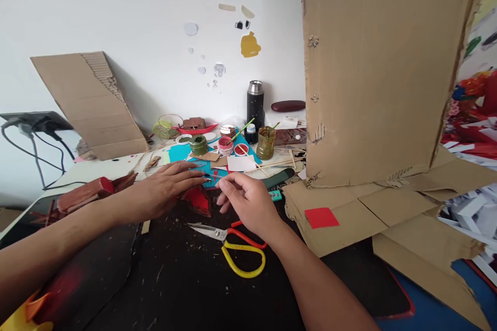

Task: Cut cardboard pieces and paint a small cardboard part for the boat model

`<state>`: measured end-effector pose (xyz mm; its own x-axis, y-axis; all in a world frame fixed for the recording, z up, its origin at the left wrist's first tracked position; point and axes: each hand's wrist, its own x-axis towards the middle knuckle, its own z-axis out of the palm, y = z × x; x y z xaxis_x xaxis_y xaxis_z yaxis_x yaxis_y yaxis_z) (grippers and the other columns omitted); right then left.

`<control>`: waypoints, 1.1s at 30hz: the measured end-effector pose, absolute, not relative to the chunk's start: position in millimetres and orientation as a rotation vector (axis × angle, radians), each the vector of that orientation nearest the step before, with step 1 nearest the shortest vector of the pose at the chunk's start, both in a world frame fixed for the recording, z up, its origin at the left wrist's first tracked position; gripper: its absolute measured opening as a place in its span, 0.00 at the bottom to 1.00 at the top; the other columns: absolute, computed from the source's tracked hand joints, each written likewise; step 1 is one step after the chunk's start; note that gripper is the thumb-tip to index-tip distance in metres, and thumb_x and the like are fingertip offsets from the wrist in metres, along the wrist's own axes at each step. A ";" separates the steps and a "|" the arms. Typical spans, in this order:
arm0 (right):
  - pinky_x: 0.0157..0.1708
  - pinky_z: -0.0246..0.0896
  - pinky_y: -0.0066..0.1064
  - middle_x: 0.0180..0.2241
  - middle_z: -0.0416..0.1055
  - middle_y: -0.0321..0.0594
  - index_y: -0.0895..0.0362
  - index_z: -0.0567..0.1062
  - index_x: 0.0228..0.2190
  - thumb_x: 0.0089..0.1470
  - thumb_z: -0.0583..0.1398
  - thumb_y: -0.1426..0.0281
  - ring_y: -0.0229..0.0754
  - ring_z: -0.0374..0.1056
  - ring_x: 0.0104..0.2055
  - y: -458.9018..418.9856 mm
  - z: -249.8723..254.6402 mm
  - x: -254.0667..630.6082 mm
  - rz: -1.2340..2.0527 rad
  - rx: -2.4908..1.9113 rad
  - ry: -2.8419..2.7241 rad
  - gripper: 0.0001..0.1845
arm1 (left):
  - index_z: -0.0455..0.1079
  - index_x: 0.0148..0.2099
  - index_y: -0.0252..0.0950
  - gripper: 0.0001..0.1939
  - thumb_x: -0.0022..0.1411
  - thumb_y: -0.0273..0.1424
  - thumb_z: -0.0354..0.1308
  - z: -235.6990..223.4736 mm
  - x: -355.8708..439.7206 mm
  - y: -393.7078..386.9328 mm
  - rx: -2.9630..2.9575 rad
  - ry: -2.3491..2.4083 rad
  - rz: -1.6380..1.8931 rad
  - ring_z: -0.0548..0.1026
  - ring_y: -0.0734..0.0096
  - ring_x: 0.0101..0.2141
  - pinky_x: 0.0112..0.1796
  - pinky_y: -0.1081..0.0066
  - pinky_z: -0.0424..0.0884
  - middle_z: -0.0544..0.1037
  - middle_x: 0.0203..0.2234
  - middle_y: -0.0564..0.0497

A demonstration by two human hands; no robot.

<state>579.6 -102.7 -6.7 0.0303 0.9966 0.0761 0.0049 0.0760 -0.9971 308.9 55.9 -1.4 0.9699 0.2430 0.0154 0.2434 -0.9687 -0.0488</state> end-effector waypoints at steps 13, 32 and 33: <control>0.31 0.70 0.29 0.30 0.80 0.34 0.54 0.78 0.39 0.73 0.62 0.58 0.38 0.78 0.26 -102.1 -8.1 579.2 1.151 -1.166 -1.237 0.13 | 0.46 0.85 0.53 0.58 0.57 0.15 0.56 -5.1 305.5 54.0 -3.059 -0.411 -0.007 0.57 0.47 0.79 0.74 0.43 0.61 0.65 0.78 0.50; 0.32 0.72 0.30 0.30 0.79 0.35 0.54 0.78 0.40 0.73 0.61 0.59 0.39 0.78 0.27 -103.0 -6.4 579.5 1.157 -1.187 -1.228 0.13 | 0.64 0.80 0.51 0.40 0.69 0.23 0.58 12.9 301.7 87.2 -2.985 -0.580 -0.100 0.67 0.43 0.73 0.72 0.39 0.63 0.73 0.73 0.45; 0.32 0.72 0.30 0.30 0.79 0.35 0.54 0.78 0.39 0.73 0.61 0.59 0.39 0.78 0.27 -103.1 -6.2 579.5 1.157 -1.186 -1.231 0.13 | 0.64 0.79 0.51 0.40 0.69 0.23 0.58 10.3 302.5 87.4 -2.984 -0.579 -0.081 0.67 0.43 0.73 0.72 0.40 0.63 0.73 0.74 0.45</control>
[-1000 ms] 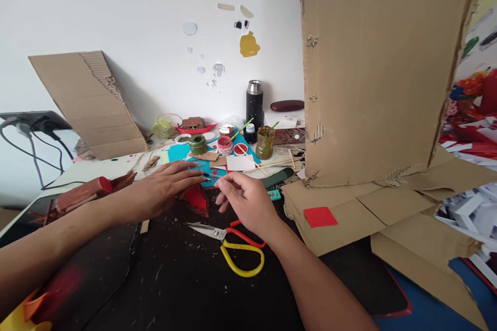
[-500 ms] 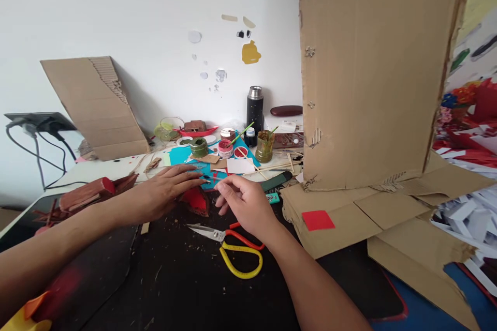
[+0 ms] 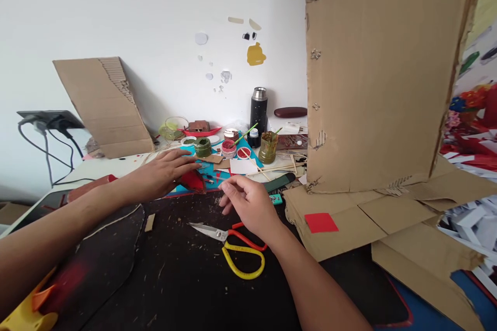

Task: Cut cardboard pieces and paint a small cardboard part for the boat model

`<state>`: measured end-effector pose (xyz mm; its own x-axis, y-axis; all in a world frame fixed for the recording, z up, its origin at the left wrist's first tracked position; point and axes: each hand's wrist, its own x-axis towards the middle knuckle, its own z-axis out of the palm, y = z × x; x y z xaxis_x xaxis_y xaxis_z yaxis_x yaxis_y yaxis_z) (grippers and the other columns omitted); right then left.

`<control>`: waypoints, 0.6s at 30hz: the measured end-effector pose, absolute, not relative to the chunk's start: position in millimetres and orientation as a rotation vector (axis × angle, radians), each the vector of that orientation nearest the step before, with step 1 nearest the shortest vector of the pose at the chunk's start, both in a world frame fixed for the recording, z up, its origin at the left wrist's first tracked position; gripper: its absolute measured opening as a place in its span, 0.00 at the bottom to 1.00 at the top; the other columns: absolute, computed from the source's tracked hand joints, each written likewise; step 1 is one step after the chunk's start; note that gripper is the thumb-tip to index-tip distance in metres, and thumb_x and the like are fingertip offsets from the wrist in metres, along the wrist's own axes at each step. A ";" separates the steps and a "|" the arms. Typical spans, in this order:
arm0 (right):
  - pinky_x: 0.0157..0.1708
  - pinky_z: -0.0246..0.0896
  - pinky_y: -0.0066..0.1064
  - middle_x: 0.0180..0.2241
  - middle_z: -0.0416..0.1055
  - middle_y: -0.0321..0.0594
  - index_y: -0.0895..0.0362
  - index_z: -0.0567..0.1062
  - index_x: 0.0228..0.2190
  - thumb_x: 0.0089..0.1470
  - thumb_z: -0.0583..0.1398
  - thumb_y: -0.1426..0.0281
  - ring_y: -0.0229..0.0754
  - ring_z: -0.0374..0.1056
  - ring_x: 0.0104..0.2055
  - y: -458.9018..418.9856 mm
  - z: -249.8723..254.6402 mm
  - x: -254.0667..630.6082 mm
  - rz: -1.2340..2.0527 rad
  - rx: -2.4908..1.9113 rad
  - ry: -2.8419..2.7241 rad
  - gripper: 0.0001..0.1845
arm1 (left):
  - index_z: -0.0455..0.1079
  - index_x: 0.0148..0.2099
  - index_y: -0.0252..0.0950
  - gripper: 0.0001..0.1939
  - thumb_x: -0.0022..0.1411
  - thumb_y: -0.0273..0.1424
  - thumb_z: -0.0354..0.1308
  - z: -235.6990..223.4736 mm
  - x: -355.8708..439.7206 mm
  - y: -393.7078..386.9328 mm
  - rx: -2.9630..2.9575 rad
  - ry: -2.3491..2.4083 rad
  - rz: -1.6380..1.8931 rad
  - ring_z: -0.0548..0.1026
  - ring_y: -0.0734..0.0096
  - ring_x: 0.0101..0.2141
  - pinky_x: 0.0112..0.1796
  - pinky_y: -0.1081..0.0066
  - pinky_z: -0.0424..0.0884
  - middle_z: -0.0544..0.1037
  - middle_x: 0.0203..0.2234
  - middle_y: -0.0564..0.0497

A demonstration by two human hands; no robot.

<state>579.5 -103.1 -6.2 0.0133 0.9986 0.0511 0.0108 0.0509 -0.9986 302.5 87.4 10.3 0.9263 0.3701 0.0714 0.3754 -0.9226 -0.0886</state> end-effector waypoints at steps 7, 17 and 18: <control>0.32 0.71 0.30 0.31 0.80 0.35 0.53 0.78 0.39 0.74 0.61 0.61 0.39 0.78 0.27 -104.7 -2.0 579.4 1.177 -1.226 -1.270 0.12 | 0.62 0.80 0.47 0.41 0.68 0.21 0.53 6.0 303.0 91.7 -2.981 -0.592 0.035 0.65 0.45 0.74 0.72 0.42 0.64 0.72 0.75 0.45; 0.32 0.70 0.30 0.30 0.80 0.34 0.53 0.78 0.40 0.74 0.61 0.60 0.39 0.79 0.27 -103.8 -8.5 579.5 1.158 -1.226 -1.306 0.12 | 0.54 0.84 0.46 0.44 0.68 0.22 0.52 3.6 300.8 92.9 -3.011 -0.657 0.057 0.62 0.47 0.76 0.72 0.45 0.64 0.65 0.78 0.46; 0.32 0.70 0.30 0.30 0.80 0.34 0.54 0.78 0.40 0.74 0.61 0.60 0.39 0.79 0.27 -103.6 -8.8 579.3 1.157 -1.227 -1.306 0.12 | 0.53 0.84 0.47 0.45 0.68 0.22 0.52 4.2 301.0 92.7 -3.018 -0.661 0.055 0.61 0.48 0.76 0.72 0.47 0.64 0.65 0.78 0.47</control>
